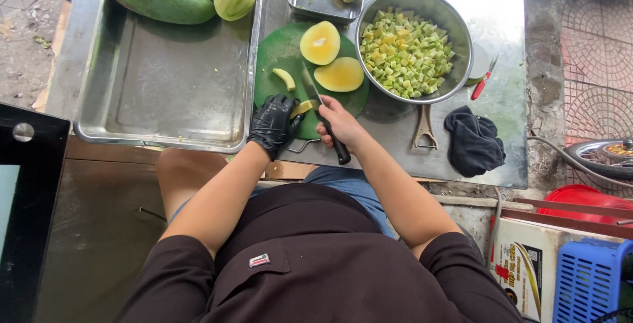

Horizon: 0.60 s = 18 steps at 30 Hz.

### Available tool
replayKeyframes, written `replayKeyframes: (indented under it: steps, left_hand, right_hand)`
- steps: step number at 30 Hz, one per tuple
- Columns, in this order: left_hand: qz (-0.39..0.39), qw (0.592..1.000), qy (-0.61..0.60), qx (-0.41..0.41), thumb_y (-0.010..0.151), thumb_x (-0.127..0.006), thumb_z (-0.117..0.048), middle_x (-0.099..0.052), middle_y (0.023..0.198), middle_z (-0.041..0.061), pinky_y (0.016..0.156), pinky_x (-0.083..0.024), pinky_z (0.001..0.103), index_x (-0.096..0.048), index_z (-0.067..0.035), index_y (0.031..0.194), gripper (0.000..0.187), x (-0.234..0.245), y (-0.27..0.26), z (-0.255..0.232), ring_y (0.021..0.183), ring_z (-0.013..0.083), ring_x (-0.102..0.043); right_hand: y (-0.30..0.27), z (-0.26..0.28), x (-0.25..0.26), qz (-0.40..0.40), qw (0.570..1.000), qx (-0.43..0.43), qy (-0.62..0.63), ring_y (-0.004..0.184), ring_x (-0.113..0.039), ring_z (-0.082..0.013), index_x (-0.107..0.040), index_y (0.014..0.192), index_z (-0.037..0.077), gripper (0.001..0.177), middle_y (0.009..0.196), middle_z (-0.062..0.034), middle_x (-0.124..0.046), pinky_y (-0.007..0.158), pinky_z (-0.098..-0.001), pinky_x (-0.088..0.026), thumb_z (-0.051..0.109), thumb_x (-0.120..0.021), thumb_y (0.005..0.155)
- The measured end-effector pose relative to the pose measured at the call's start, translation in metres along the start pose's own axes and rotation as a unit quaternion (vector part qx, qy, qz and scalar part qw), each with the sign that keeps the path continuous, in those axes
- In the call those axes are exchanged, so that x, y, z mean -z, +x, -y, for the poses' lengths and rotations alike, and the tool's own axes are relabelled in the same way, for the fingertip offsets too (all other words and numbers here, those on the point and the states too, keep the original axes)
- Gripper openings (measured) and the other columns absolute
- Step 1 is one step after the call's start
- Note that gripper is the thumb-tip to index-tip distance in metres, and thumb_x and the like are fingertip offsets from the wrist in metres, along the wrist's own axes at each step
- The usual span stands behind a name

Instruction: The person cuts a peeled green mango with a knife on a green cutting board, slicing it into strips and dicing the strips into cubes, then sweeps the diced pieces off the board into a large metal bowl. They repeat the process with additional mango halves, adding to the bowl of diced fruit.

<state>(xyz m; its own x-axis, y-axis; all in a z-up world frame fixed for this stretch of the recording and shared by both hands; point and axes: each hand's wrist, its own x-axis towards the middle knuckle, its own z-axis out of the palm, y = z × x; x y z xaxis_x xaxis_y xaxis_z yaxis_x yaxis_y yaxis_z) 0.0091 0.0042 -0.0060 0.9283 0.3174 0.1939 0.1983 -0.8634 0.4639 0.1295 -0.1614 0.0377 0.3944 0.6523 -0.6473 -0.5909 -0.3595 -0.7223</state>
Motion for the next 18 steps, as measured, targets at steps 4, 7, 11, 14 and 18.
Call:
replayKeyframes:
  steps: [4, 7, 11, 14, 18]
  left_hand:
    - [-0.018, 1.000, 0.012, 0.000, 0.090, -0.073, -0.036, -0.065, 0.112, 0.009, 0.086, -0.051, 0.048, -0.069, -0.015, 0.114, 0.032, 0.011, 0.005, -0.009, 0.109, 0.0328, -0.061]
    - [-0.044, 0.998, -0.043, -0.010, 0.082, -0.077, -0.037, -0.065, 0.109, 0.013, 0.086, -0.051, 0.049, -0.069, -0.011, 0.119, 0.045, 0.017, -0.001, -0.009, 0.104, 0.0355, -0.061]
    - [-0.041, 0.996, -0.084, 0.006, 0.083, -0.078, -0.031, -0.066, 0.109, 0.016, 0.087, -0.052, 0.049, -0.067, -0.007, 0.125, 0.050, 0.001, -0.008, 0.004, 0.101, 0.0368, -0.063]
    - [-0.033, 0.996, -0.088, 0.004, 0.088, -0.075, -0.027, -0.069, 0.108, 0.013, 0.088, -0.053, 0.047, -0.070, -0.010, 0.119, 0.036, -0.005, -0.010, 0.007, 0.102, 0.0351, -0.066]
    - [-0.028, 0.997, -0.071, 0.002, 0.086, -0.074, -0.024, -0.070, 0.106, 0.013, 0.086, -0.053, 0.046, -0.071, -0.009, 0.114, 0.033, -0.003, -0.006, 0.008, 0.101, 0.0342, -0.067]
  right_hand:
    - [-0.027, 0.001, 0.011, -0.035, 0.989, 0.049, -0.133, 0.050, -0.055, -0.0117, -0.031, 0.157, 0.024, 0.052, 0.071, -0.0052, -0.062, 0.046, -0.0282, -0.046, 0.032, -0.042, 0.106]
    - [-0.068, -0.002, 0.010, -0.078, 0.940, 0.071, -0.324, 0.056, -0.061, -0.0122, -0.035, 0.158, 0.025, 0.053, 0.075, -0.0056, -0.067, 0.051, -0.0314, -0.053, 0.029, -0.043, 0.106]
    - [-0.103, -0.004, -0.011, -0.119, 0.816, 0.123, -0.552, 0.063, -0.067, -0.0382, -0.024, 0.161, 0.024, 0.061, 0.072, -0.0212, -0.071, 0.069, -0.0502, -0.053, 0.022, -0.043, 0.103]
    - [-0.103, -0.012, -0.009, -0.116, 0.765, 0.140, -0.618, 0.074, -0.066, -0.0472, -0.020, 0.163, 0.026, 0.065, 0.078, -0.0277, -0.069, 0.074, -0.0586, -0.049, 0.020, -0.044, 0.103]
    - [-0.098, -0.006, -0.010, -0.109, 0.731, 0.113, -0.664, 0.077, -0.067, -0.0476, -0.022, 0.162, 0.032, 0.066, 0.082, -0.0263, -0.070, 0.075, -0.0592, -0.050, 0.020, -0.045, 0.101]
